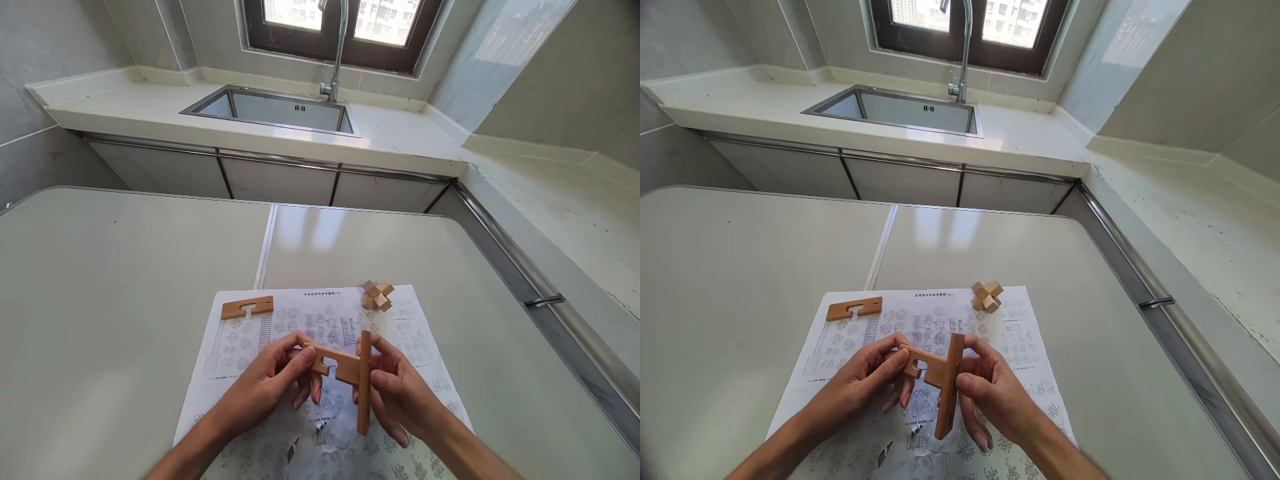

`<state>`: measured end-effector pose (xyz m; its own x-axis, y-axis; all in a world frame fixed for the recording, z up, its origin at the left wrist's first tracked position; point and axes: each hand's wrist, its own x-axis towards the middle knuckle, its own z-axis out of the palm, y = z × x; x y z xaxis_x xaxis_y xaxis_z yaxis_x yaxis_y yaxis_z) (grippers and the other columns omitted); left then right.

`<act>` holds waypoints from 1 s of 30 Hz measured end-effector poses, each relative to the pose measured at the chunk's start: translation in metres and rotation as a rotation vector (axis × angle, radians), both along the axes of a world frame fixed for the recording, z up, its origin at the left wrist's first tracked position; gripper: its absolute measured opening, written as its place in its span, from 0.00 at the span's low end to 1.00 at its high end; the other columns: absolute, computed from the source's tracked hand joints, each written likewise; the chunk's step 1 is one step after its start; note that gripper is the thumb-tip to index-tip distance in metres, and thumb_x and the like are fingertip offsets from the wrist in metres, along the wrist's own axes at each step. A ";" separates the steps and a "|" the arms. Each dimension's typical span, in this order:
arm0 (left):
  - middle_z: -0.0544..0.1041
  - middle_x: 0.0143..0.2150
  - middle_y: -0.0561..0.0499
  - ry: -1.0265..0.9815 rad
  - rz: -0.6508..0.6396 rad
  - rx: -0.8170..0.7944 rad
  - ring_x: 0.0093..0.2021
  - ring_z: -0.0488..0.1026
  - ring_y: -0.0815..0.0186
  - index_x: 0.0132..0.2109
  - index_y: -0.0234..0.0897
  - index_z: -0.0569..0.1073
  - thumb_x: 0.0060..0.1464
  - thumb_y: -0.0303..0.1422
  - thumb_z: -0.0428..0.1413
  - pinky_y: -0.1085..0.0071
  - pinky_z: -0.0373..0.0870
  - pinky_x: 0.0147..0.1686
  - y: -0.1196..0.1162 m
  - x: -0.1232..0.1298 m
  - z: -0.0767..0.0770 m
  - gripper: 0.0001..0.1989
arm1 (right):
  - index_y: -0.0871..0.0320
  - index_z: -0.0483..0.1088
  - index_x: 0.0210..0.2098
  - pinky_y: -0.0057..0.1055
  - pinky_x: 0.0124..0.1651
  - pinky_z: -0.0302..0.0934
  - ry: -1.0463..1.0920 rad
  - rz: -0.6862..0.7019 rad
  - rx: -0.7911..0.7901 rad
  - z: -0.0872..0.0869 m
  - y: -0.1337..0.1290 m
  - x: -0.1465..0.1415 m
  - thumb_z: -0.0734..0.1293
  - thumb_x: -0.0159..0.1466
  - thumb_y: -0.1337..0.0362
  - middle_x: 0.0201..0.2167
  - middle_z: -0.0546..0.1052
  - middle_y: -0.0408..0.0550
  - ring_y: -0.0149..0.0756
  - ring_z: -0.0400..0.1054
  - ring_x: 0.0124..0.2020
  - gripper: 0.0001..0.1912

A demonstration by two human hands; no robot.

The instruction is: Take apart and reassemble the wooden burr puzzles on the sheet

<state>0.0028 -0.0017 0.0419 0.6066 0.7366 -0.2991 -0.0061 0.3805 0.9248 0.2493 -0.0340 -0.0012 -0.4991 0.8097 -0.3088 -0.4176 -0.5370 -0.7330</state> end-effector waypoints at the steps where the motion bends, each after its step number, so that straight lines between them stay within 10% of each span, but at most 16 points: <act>1: 0.78 0.29 0.52 0.003 -0.002 -0.001 0.23 0.63 0.71 0.42 0.38 0.68 0.71 0.52 0.52 0.70 0.61 0.30 0.000 0.000 0.000 0.20 | 0.53 0.65 0.51 0.19 0.10 0.49 -0.006 -0.014 -0.009 -0.001 0.000 0.000 0.80 0.59 0.44 0.20 0.77 0.35 0.27 0.62 0.05 0.32; 12: 0.80 0.31 0.52 0.169 0.201 0.156 0.27 0.65 0.68 0.41 0.40 0.66 0.72 0.50 0.51 0.69 0.64 0.33 0.004 -0.006 0.004 0.18 | 0.51 0.64 0.53 0.21 0.10 0.54 -0.112 -0.266 0.014 0.004 0.005 0.002 0.78 0.63 0.51 0.25 0.77 0.35 0.24 0.59 0.09 0.27; 17: 0.80 0.32 0.52 0.490 0.277 0.449 0.26 0.66 0.66 0.46 0.41 0.69 0.73 0.46 0.50 0.70 0.60 0.27 0.000 -0.008 -0.004 0.14 | 0.49 0.57 0.65 0.28 0.22 0.68 -0.413 -0.254 0.223 0.015 0.004 -0.003 0.71 0.71 0.51 0.31 0.80 0.41 0.32 0.71 0.19 0.30; 26: 0.76 0.34 0.48 0.770 0.227 0.878 0.37 0.72 0.58 0.39 0.39 0.74 0.72 0.39 0.54 0.64 0.69 0.37 -0.001 -0.004 -0.016 0.13 | 0.52 0.69 0.59 0.34 0.29 0.67 -0.917 -0.275 0.548 0.004 -0.004 -0.009 0.65 0.74 0.54 0.27 0.76 0.41 0.39 0.70 0.25 0.18; 30: 0.76 0.38 0.47 0.771 0.159 1.022 0.43 0.70 0.56 0.37 0.39 0.72 0.72 0.34 0.52 0.60 0.71 0.42 0.000 -0.003 -0.018 0.13 | 0.51 0.70 0.59 0.40 0.43 0.72 -1.090 -0.328 0.728 0.003 -0.002 -0.007 0.65 0.72 0.60 0.41 0.80 0.48 0.44 0.76 0.39 0.16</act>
